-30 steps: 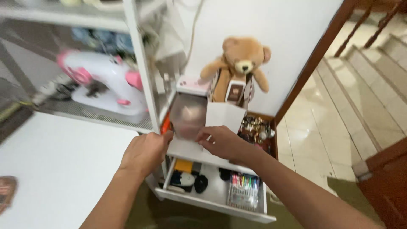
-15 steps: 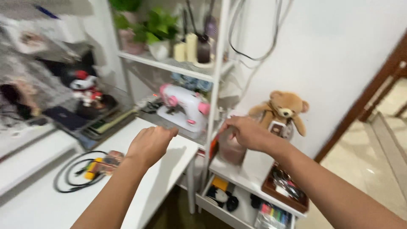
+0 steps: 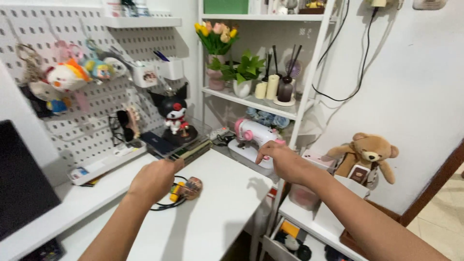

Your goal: Organize various small items from a desk and store them in a white drawer.

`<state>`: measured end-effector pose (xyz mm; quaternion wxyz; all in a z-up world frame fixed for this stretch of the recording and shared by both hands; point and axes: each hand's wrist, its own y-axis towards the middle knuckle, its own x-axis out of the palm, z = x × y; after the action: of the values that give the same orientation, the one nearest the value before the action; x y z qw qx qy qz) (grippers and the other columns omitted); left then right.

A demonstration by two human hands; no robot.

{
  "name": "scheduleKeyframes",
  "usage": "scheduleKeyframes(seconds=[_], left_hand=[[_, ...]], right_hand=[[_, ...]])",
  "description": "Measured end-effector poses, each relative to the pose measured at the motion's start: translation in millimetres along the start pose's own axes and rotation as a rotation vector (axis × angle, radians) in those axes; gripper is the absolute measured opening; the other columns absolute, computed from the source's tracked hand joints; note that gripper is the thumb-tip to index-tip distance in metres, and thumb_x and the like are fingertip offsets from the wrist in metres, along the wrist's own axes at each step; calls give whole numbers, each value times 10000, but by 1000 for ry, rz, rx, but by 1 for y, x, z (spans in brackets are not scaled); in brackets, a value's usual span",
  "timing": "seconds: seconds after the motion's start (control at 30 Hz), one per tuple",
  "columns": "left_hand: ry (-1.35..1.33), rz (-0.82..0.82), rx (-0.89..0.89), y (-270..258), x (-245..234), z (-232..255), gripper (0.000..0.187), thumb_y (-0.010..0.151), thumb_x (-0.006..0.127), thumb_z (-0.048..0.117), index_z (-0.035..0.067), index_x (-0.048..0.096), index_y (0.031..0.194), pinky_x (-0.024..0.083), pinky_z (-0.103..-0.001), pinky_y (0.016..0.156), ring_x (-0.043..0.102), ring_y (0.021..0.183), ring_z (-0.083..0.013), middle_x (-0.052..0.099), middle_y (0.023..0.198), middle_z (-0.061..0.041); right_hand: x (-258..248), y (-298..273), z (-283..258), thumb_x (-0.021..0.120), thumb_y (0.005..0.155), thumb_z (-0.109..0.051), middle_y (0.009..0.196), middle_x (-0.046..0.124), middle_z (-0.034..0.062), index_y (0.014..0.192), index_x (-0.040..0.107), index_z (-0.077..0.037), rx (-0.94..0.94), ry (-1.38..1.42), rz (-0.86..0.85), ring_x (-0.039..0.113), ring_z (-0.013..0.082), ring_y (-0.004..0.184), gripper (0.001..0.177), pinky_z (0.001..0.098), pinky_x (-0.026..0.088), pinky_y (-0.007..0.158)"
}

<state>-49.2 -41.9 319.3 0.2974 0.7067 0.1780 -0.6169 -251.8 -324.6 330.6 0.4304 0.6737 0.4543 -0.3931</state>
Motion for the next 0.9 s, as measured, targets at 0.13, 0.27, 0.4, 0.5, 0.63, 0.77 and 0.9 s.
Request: scheduleKeyframes(seconds=[0.13, 0.27, 0.4, 0.5, 0.63, 0.77, 0.9], left_hand=[[-62, -10, -21, -40, 8, -51, 411, 894, 546, 34, 205, 654, 1252, 577, -496, 863, 720, 963, -348, 755, 990, -146], [-179, -24, -18, -70, 15, -91, 451, 861, 573, 21, 217, 658, 1258, 570, -489, 892, 718, 980, -344, 738, 1061, -131], [-236, -7, -25, -98, 16, -126, 438, 845, 618, 31, 197, 646, 1250, 561, -478, 915, 696, 1021, -341, 724, 1127, -104], [-236, -72, -81, -107, 18, -143, 449, 870, 632, 61, 208, 611, 1294, 552, -476, 938, 690, 1044, -341, 697, 1170, -100], [-270, -55, -107, -106, 26, -154, 443, 873, 646, 77, 208, 605, 1294, 552, -476, 948, 687, 1063, -341, 689, 1179, -94], [-328, -128, -210, -92, 46, -157, 434, 907, 630, 77, 198, 576, 1321, 554, -462, 969, 697, 1057, -328, 663, 1217, -90], [-393, -42, -183, -63, 82, -165, 467, 875, 636, 20, 180, 587, 1311, 537, -457, 965, 668, 1063, -341, 634, 1248, -104]], right_hand=[[23, 11, -51, 415, 726, 197, 1334, 604, 98, 1061, 728, -108, -41, 29, 20, 542, 295, 1324, 551, 376, 414, 1160], [54, 24, -92, 440, 690, 197, 1375, 540, 101, 1063, 710, -101, -46, 30, 11, 448, 306, 1381, 549, 392, 394, 1137], [81, 39, -132, 546, 794, 86, 1314, 561, 101, 1031, 700, -92, -114, -39, -9, 486, 306, 1329, 335, 411, 401, 1135], [90, 50, -156, 575, 816, 28, 1305, 570, 80, 1017, 696, -102, -93, -86, -14, 509, 295, 1314, 268, 409, 451, 1084], [109, 72, -164, 585, 829, 3, 1292, 587, 71, 1016, 702, -109, -105, -108, -53, 532, 286, 1297, 248, 400, 448, 1102], [140, 103, -150, 566, 830, 16, 1313, 577, 72, 1033, 707, -115, -81, -36, -114, 519, 286, 1302, 280, 407, 431, 1100], [182, 150, -111, 633, 815, -24, 1291, 586, 95, 1075, 710, -121, -157, -26, -148, 518, 305, 1289, 288, 403, 425, 1104]])
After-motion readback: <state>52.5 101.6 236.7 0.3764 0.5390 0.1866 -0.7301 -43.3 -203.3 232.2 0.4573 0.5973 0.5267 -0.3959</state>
